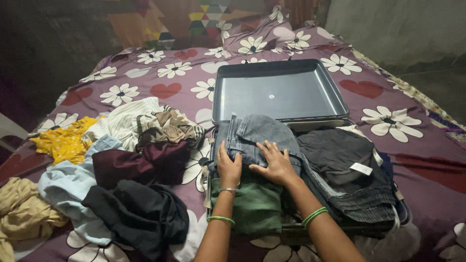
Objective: The person picks up several garments from a bed and places them into an open suitcase, folding some items like jeans and shirts by hand to arrange them inside.
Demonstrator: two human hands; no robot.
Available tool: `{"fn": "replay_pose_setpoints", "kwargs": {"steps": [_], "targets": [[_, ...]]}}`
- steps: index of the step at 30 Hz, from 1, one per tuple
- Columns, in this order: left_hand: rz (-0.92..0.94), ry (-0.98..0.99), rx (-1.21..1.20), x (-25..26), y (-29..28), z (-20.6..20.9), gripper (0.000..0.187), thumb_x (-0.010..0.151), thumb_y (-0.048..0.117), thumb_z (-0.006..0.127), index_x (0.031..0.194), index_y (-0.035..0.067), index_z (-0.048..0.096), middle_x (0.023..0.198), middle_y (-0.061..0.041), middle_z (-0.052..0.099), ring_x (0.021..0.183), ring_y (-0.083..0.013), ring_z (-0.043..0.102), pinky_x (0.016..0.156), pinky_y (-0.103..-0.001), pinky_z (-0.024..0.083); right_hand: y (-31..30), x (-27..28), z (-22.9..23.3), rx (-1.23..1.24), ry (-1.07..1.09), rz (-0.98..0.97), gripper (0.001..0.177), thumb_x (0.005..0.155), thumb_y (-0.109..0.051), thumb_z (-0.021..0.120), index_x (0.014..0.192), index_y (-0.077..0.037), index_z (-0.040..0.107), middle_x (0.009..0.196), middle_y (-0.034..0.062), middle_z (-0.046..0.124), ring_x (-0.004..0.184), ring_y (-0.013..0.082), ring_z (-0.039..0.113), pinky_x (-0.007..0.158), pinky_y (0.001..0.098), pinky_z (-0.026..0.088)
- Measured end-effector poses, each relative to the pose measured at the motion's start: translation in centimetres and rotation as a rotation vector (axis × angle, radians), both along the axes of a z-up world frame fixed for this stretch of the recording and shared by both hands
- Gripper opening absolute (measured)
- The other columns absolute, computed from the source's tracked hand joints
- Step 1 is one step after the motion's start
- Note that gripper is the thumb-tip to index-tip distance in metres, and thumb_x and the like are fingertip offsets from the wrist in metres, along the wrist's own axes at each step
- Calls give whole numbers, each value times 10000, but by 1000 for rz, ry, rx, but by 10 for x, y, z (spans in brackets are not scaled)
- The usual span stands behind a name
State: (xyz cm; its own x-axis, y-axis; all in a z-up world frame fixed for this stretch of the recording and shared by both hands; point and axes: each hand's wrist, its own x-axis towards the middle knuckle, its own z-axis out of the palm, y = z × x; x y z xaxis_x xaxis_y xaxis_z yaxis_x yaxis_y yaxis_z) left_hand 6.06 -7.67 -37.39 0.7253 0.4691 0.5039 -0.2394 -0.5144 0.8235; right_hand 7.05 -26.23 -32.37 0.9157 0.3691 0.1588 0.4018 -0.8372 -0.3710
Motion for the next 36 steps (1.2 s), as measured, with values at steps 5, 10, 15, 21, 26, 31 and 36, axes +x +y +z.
{"fn": "replay_pose_setpoints", "kwargs": {"steps": [5, 10, 15, 21, 26, 31, 36], "targets": [[-26, 53, -110, 14, 8, -14, 741, 814, 168, 753, 1462, -2, 435, 1399, -274, 573, 1306, -402, 556, 1095, -430, 429, -2, 11, -12, 50, -32, 28, 885, 840, -689, 636, 1561, -256, 359, 1648, 129, 280, 1539, 345, 205, 1201, 625, 153], [-7, 50, -123, 12, 8, -17, 669, 830, 187, 775, 1417, 13, 506, 1345, -255, 631, 1251, -369, 610, 1055, -423, 462, -15, 53, -40, 128, -63, -52, 606, 977, -500, 543, 1513, -230, 458, 1620, 102, 376, 1526, 292, 288, 1198, 607, 212], [-21, 322, -278, 0, -1, 8, 670, 838, 211, 762, 1455, 114, 522, 1141, -218, 731, 1017, -322, 708, 926, -399, 542, -33, 82, -61, 132, -304, -62, 408, 973, -288, 589, 1348, -128, 593, 1392, 141, 616, 1284, 343, 572, 1016, 512, 480], [-74, 142, -354, 1, 0, 5, 664, 806, 158, 780, 1419, 95, 531, 1148, -165, 728, 1013, -242, 712, 903, -358, 543, -56, 125, -77, 327, -324, -201, 239, 1015, -201, 579, 1193, -69, 668, 1012, 232, 723, 981, 412, 692, 838, 509, 537], [-103, 150, -485, 3, -3, 2, 652, 794, 117, 754, 1413, 99, 550, 1130, -136, 723, 975, -234, 684, 881, -359, 548, -110, 157, -108, 854, -410, -316, 186, 989, -85, 597, 1124, -13, 703, 1000, 157, 742, 903, 282, 704, 822, 403, 534], [-88, -48, -419, 4, -15, 7, 582, 825, 52, 743, 1380, 69, 570, 1145, -101, 696, 985, -190, 658, 889, -340, 528, -133, 160, -124, 1236, -254, -315, 230, 1022, -139, 642, 1180, 29, 655, 1033, 62, 692, 917, 161, 617, 836, 338, 496], [-111, 22, -543, 0, -26, 23, 540, 861, 45, 693, 1384, 89, 566, 1079, -95, 707, 895, -183, 659, 824, -336, 544, -137, 145, -120, 1130, -299, -299, 280, 1033, -184, 623, 1201, 40, 641, 1071, 103, 704, 955, 184, 645, 872, 343, 508]]}}
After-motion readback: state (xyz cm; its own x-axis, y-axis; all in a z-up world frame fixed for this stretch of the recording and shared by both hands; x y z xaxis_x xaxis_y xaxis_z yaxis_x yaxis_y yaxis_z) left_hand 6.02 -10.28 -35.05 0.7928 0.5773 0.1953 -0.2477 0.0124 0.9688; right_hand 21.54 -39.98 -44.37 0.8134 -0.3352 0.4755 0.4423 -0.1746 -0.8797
